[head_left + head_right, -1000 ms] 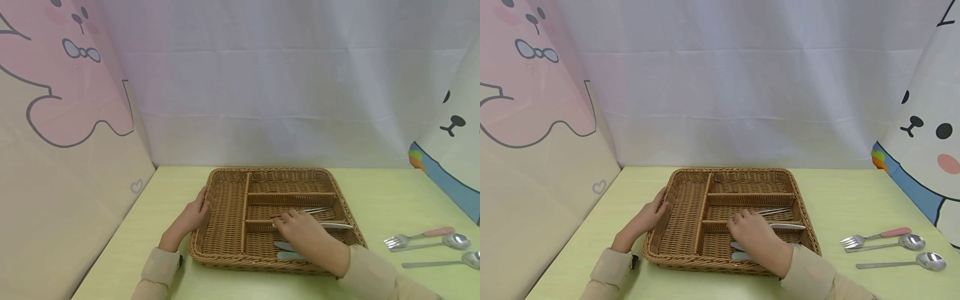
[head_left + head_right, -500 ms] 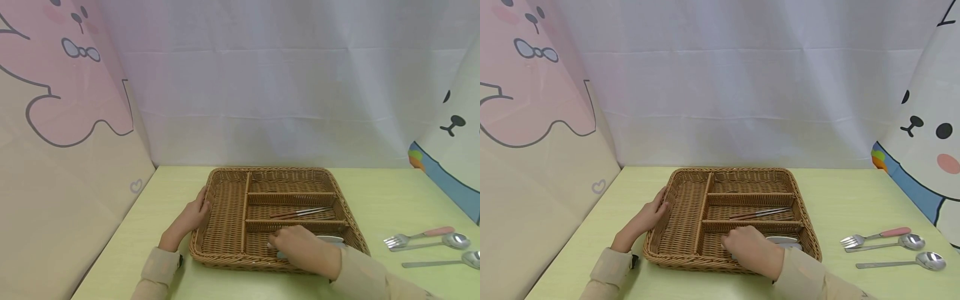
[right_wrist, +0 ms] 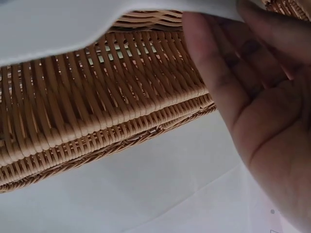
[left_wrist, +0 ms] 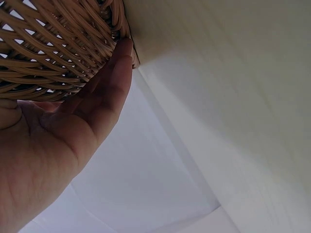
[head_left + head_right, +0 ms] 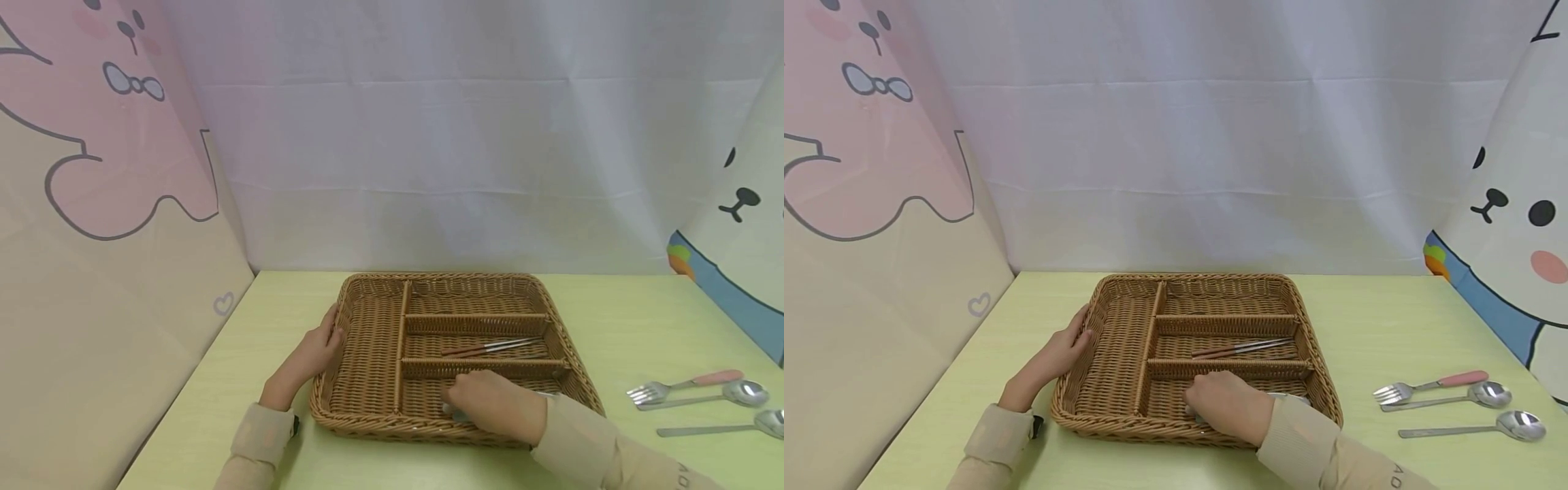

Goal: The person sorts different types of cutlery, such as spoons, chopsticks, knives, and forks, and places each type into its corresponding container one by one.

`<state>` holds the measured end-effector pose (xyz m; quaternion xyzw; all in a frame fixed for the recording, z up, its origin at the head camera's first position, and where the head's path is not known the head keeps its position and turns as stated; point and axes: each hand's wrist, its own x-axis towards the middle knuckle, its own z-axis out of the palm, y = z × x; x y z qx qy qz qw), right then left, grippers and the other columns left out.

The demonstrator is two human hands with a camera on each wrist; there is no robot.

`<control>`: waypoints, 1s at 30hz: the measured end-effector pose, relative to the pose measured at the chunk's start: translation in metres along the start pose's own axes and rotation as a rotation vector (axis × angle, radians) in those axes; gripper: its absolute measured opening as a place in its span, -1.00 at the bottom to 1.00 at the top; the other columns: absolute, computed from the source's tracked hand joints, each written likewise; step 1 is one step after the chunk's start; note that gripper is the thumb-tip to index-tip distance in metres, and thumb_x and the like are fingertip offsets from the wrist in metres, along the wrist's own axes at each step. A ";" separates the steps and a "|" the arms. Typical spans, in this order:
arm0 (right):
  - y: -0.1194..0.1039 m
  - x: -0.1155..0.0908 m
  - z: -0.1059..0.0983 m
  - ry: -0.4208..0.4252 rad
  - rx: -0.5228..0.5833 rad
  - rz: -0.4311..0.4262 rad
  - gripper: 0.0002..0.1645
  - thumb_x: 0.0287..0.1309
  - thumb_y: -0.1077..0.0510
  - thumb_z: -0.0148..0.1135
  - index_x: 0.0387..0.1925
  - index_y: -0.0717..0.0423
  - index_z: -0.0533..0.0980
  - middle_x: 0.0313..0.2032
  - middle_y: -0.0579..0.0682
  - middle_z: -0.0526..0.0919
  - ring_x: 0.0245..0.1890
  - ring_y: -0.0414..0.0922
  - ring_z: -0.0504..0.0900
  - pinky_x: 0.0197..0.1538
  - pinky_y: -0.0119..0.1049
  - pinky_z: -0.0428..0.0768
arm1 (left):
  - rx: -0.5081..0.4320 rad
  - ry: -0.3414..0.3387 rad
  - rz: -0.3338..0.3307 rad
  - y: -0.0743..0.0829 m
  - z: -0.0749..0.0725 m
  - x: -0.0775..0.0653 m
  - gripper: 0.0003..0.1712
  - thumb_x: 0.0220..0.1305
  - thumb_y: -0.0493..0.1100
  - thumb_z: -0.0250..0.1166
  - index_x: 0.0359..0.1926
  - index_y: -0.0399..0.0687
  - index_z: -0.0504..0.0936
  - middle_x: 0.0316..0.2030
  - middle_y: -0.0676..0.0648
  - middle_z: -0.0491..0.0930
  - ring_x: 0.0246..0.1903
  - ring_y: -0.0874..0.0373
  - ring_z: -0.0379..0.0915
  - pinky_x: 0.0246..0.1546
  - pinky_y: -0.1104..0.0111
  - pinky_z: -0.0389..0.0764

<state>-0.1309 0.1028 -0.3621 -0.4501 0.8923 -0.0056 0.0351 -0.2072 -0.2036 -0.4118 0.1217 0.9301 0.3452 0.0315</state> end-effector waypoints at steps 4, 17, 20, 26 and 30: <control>0.001 0.001 0.002 -0.001 -0.008 0.003 -0.95 0.00 0.19 0.30 -0.51 0.04 0.57 -0.60 -0.09 0.62 -0.64 -0.29 0.53 -0.55 -0.56 0.49 | -0.001 0.001 -0.004 0.000 0.001 0.000 -0.32 0.45 -0.13 -0.18 0.42 -0.18 -0.27 -0.05 -0.42 0.48 -0.80 0.19 0.29 -0.65 0.36 0.40; 0.002 0.001 0.002 -0.022 -0.083 0.020 -0.86 -0.09 0.25 0.36 -0.41 0.04 0.58 -0.58 -0.08 0.63 -0.68 -0.28 0.52 -0.62 -0.55 0.45 | 0.008 0.012 0.019 0.001 0.000 0.000 -0.32 0.44 -0.14 -0.17 0.42 -0.23 -0.26 0.09 -0.48 0.37 -0.65 0.19 0.45 -0.57 0.38 0.45; 0.002 -0.001 0.000 -0.024 -0.080 0.030 -0.80 -0.12 0.24 0.38 -0.36 0.04 0.59 -0.53 -0.08 0.64 -0.62 -0.27 0.55 -0.59 -0.52 0.48 | 0.013 0.009 0.013 0.001 0.000 0.000 -0.31 0.44 -0.14 -0.17 0.42 -0.22 -0.26 0.01 -0.45 0.45 -0.66 0.21 0.44 -0.57 0.39 0.44; 0.007 -0.009 -0.007 -0.030 -0.100 0.058 -0.76 -0.05 0.15 0.37 -0.26 0.04 0.58 -0.46 -0.08 0.65 -0.50 -0.22 0.58 -0.49 -0.42 0.53 | 0.017 0.000 -0.004 0.002 -0.001 0.000 -0.32 0.44 -0.14 -0.18 0.42 -0.23 -0.26 -0.01 -0.46 0.45 -0.71 0.18 0.38 -0.59 0.37 0.42; 0.009 -0.014 -0.015 -0.042 -0.137 0.115 -0.77 0.00 0.16 0.32 -0.22 0.05 0.58 -0.44 -0.07 0.65 -0.50 -0.20 0.58 -0.50 -0.38 0.51 | 0.020 -0.002 -0.009 0.002 -0.001 0.000 -0.32 0.44 -0.13 -0.17 0.42 -0.20 -0.26 0.05 -0.47 0.41 -0.70 0.19 0.38 -0.58 0.37 0.41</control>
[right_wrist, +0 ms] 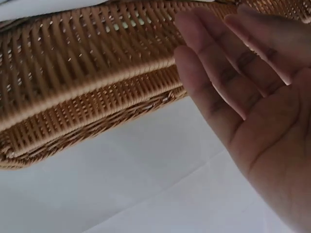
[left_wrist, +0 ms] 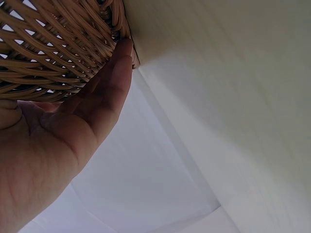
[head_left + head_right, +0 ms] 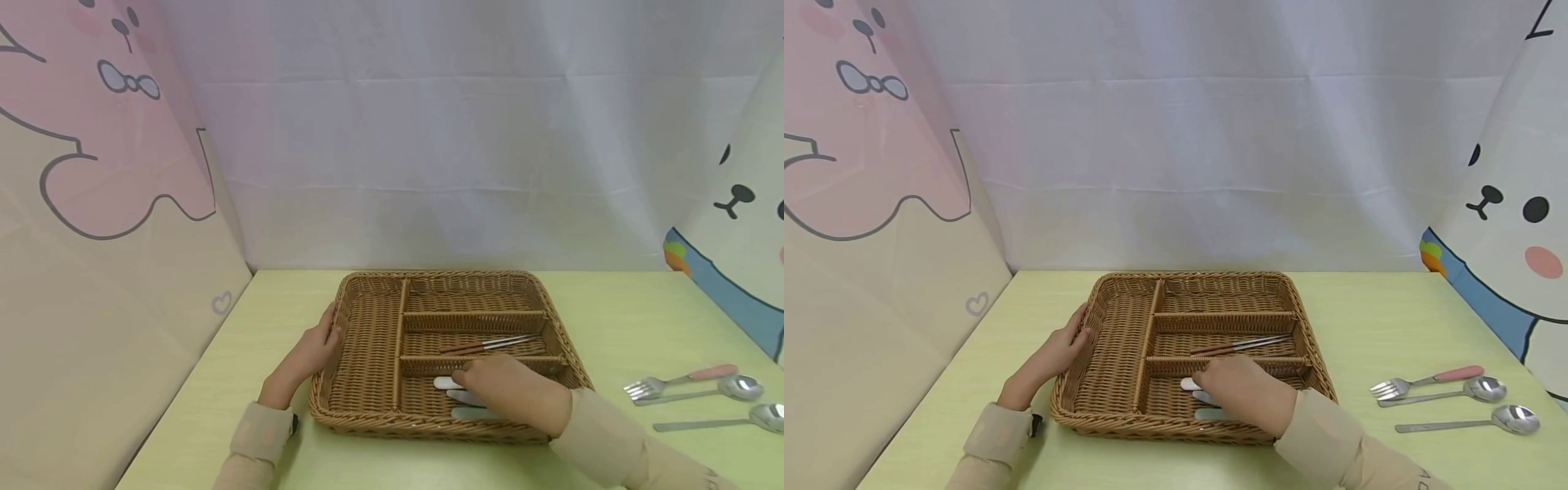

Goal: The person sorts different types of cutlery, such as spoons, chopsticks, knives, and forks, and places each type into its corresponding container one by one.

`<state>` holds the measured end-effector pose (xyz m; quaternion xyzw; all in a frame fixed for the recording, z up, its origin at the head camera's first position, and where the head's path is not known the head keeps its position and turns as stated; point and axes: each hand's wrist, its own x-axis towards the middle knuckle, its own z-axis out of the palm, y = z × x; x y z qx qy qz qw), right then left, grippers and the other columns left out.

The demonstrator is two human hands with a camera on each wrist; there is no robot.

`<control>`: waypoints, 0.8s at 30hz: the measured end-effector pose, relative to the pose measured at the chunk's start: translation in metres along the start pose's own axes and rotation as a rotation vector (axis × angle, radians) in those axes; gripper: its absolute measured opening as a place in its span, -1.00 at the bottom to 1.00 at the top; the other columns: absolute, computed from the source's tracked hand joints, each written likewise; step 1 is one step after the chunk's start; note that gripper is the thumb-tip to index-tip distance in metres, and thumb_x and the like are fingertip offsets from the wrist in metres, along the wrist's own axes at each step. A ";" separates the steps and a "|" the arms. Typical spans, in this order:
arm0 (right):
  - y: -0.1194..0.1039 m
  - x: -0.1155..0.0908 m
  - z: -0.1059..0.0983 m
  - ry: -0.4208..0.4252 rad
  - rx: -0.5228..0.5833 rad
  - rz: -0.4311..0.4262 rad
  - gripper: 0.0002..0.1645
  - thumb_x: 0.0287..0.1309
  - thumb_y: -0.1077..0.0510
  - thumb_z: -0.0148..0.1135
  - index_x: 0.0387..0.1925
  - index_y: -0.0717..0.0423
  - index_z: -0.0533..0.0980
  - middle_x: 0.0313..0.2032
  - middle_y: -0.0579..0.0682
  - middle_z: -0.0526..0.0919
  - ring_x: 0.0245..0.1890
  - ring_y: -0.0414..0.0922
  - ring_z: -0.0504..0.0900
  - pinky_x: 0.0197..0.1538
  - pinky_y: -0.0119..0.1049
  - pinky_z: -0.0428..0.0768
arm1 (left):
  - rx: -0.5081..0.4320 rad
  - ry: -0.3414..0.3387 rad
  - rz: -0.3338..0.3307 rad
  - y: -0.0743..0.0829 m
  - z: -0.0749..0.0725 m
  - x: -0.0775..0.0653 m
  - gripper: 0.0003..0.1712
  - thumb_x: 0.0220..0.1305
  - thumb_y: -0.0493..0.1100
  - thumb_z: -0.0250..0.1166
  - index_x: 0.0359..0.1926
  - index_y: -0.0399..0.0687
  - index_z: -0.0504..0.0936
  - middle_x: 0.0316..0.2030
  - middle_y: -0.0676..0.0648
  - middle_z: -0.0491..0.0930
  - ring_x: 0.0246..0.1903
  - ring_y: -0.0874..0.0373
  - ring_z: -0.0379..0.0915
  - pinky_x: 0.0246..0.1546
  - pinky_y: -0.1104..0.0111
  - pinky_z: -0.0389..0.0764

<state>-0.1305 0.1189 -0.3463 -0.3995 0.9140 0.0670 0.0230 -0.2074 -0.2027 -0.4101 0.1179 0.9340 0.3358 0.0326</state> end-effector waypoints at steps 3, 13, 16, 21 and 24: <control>0.004 -0.004 -0.005 0.001 -0.008 0.049 -0.68 -0.09 0.30 0.35 -0.20 0.04 0.58 -0.46 -0.07 0.64 -0.52 -0.20 0.56 -0.56 -0.41 0.46 | 0.000 0.000 0.001 -0.001 0.001 0.000 -0.32 0.44 -0.12 -0.18 0.42 -0.20 -0.26 0.08 -0.48 0.38 -0.69 0.19 0.38 -0.57 0.37 0.41; 0.025 -0.020 -0.009 0.125 0.012 0.077 -0.68 -0.11 0.33 0.35 -0.24 0.04 0.58 -0.51 -0.11 0.61 -0.63 -0.27 0.45 -0.64 -0.50 0.31 | -0.002 0.012 0.014 0.000 0.000 -0.001 -0.32 0.44 -0.13 -0.18 0.42 -0.22 -0.25 0.18 -0.46 0.29 -0.57 0.17 0.47 -0.52 0.37 0.44; 0.032 -0.026 -0.009 0.185 0.005 0.081 -0.77 -0.08 0.31 0.33 -0.30 0.06 0.58 -0.51 -0.10 0.61 -0.63 -0.26 0.46 -0.64 -0.51 0.31 | -0.004 0.011 0.021 0.000 0.000 -0.001 -0.33 0.44 -0.15 -0.18 0.42 -0.23 -0.26 0.17 -0.48 0.29 -0.60 0.18 0.46 -0.54 0.37 0.44; 0.048 -0.037 -0.008 0.272 0.025 0.104 -0.82 -0.07 0.27 0.33 -0.34 0.06 0.57 -0.50 -0.10 0.60 -0.60 -0.25 0.49 -0.60 -0.48 0.38 | -0.007 0.009 0.024 0.000 0.001 -0.001 -0.32 0.45 -0.15 -0.18 0.42 -0.24 -0.27 0.13 -0.50 0.31 -0.69 0.19 0.38 -0.60 0.37 0.41; 0.058 -0.045 -0.005 0.298 0.022 0.118 -0.81 -0.10 0.27 0.36 -0.36 0.06 0.56 -0.53 -0.13 0.56 -0.63 -0.28 0.46 -0.61 -0.47 0.37 | -0.015 0.006 0.013 0.001 0.001 -0.001 -0.33 0.45 -0.15 -0.19 0.42 -0.21 -0.27 0.08 -0.48 0.38 -0.73 0.17 0.34 -0.64 0.36 0.40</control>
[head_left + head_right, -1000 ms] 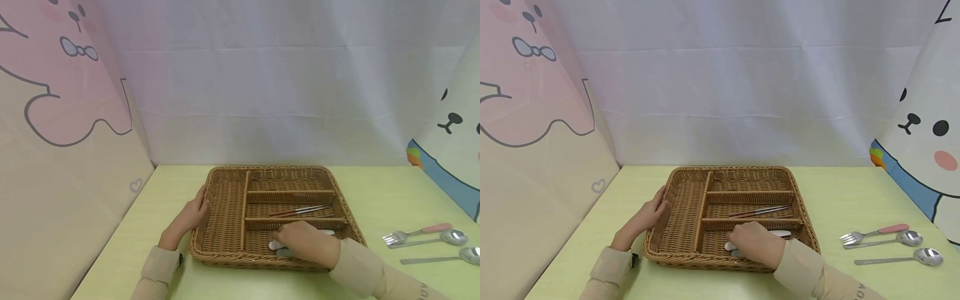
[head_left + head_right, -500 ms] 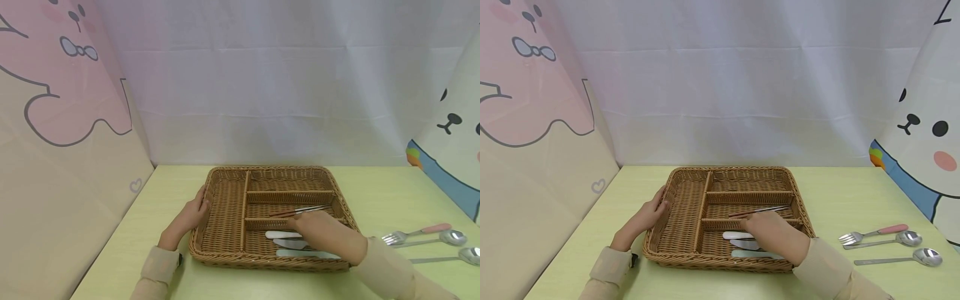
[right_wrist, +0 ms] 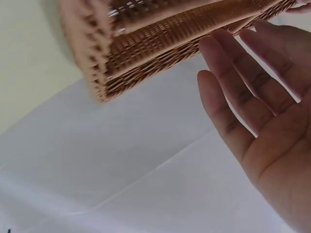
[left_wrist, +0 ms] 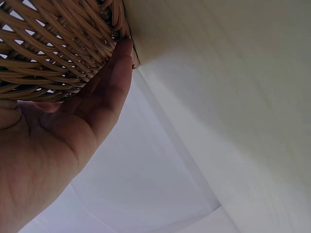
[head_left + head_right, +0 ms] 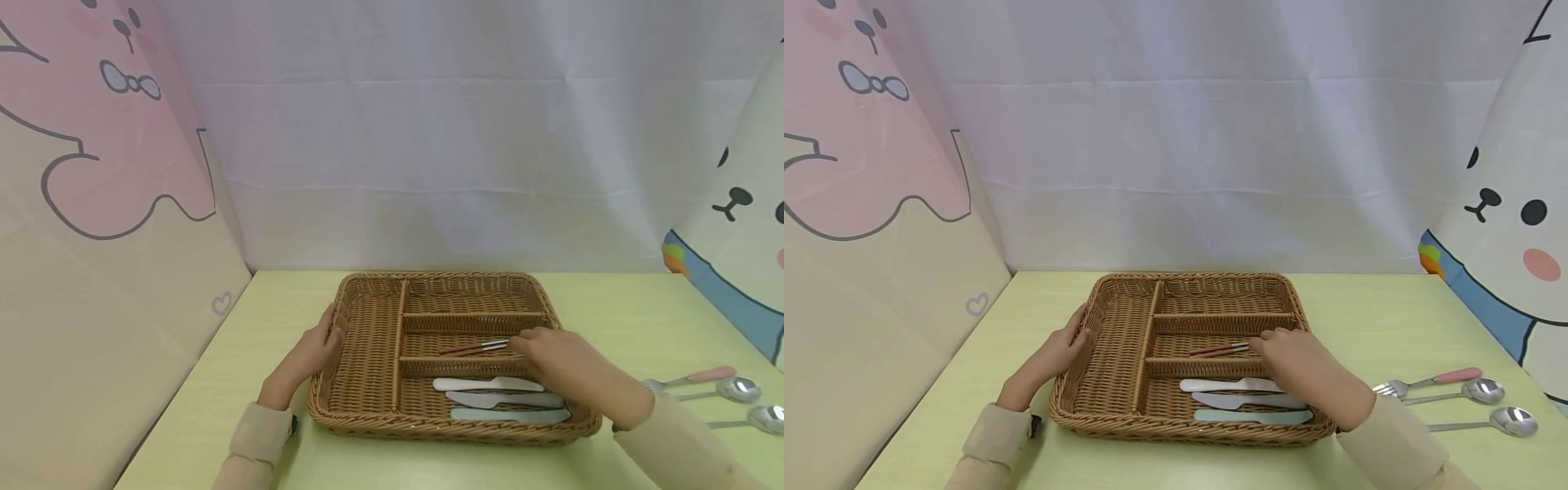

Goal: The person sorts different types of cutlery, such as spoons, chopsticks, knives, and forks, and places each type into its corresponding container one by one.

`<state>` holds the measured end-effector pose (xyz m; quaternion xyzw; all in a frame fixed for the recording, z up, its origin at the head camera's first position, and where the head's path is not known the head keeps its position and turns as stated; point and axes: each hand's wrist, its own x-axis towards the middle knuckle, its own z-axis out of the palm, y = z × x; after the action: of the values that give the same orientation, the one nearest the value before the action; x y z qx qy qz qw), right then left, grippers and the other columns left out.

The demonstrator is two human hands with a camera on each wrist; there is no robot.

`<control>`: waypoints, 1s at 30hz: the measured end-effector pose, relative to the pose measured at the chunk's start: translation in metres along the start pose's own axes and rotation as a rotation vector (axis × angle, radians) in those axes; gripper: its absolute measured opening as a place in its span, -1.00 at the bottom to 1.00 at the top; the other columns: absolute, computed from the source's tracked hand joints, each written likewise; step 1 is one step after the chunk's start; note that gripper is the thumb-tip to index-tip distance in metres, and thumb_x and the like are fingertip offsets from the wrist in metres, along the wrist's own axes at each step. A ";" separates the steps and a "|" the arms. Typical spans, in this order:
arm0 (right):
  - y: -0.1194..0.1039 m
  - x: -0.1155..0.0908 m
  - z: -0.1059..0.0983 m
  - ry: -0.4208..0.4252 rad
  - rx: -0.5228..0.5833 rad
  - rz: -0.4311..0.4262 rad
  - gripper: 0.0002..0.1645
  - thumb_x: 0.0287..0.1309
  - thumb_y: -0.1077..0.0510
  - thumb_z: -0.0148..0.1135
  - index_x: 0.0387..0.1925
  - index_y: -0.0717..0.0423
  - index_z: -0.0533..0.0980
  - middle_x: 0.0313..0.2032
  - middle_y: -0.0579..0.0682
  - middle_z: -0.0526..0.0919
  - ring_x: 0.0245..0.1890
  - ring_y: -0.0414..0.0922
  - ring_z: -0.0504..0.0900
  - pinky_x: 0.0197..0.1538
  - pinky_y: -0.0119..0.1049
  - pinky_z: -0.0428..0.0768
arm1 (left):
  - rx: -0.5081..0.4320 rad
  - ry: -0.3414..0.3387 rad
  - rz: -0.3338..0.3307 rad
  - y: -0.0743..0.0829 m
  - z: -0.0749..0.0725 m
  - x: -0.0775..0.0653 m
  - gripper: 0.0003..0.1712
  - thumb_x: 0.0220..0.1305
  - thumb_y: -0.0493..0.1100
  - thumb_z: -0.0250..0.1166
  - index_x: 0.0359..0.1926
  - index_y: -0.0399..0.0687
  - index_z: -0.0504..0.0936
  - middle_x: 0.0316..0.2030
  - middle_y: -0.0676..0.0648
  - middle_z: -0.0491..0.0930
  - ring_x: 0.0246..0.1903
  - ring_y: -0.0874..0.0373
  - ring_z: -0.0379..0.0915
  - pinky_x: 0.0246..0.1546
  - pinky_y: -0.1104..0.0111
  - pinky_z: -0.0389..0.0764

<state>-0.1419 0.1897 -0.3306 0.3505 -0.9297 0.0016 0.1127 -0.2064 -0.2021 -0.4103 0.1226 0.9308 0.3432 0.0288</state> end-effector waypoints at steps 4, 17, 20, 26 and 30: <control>0.014 -0.011 0.000 -0.004 -0.010 0.048 -0.78 -0.12 0.29 0.37 -0.35 0.06 0.55 -0.53 -0.16 0.53 -0.64 -0.30 0.43 -0.61 -0.46 0.35 | -0.003 0.001 -0.006 0.000 0.000 -0.001 -0.32 0.44 -0.14 -0.19 0.42 -0.19 -0.27 0.07 -0.46 0.40 -0.69 0.17 0.39 -0.65 0.37 0.41; 0.062 -0.055 0.018 -0.009 -0.040 0.236 -0.69 -0.20 0.35 0.38 -0.30 0.11 0.56 -0.40 0.00 0.62 -0.62 -0.17 0.47 -0.63 -0.34 0.40 | 0.005 -0.017 -0.016 0.001 -0.001 -0.001 -0.31 0.45 -0.13 -0.19 0.43 -0.15 -0.30 -0.66 -0.06 0.38 -0.86 0.23 0.13 -0.77 0.40 0.33; 0.074 -0.065 0.025 0.004 -0.035 0.248 -0.71 -0.22 0.35 0.38 -0.34 0.12 0.56 -0.41 0.01 0.62 -0.60 -0.12 0.50 -0.63 -0.31 0.42 | 0.003 -0.018 -0.018 0.001 -0.001 -0.001 -0.31 0.45 -0.12 -0.19 0.43 -0.14 -0.30 -0.68 -0.05 0.37 -0.85 0.23 0.12 -0.77 0.40 0.32; 0.097 -0.084 0.038 -0.051 -0.008 0.314 -0.73 -0.21 0.36 0.36 -0.35 0.14 0.55 -0.43 0.02 0.60 -0.59 -0.14 0.50 -0.65 -0.37 0.34 | 0.001 -0.022 -0.015 0.000 -0.001 0.000 -0.32 0.45 -0.13 -0.19 0.43 -0.15 -0.31 -0.66 -0.06 0.37 -0.85 0.23 0.11 -0.76 0.39 0.33; 0.110 -0.095 0.043 -0.109 0.029 0.388 -0.76 -0.16 0.35 0.31 -0.34 0.15 0.54 -0.39 0.09 0.61 -0.58 -0.17 0.46 -0.66 -0.36 0.31 | 0.004 -0.008 0.003 0.000 0.000 0.000 -0.32 0.45 -0.15 -0.19 0.43 -0.18 -0.29 -0.46 -0.19 0.50 -0.83 0.22 0.17 -0.72 0.38 0.35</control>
<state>-0.1531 0.3314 -0.3838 0.1660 -0.9845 0.0175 0.0547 -0.2060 -0.2024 -0.4106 0.1254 0.9312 0.3408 0.0317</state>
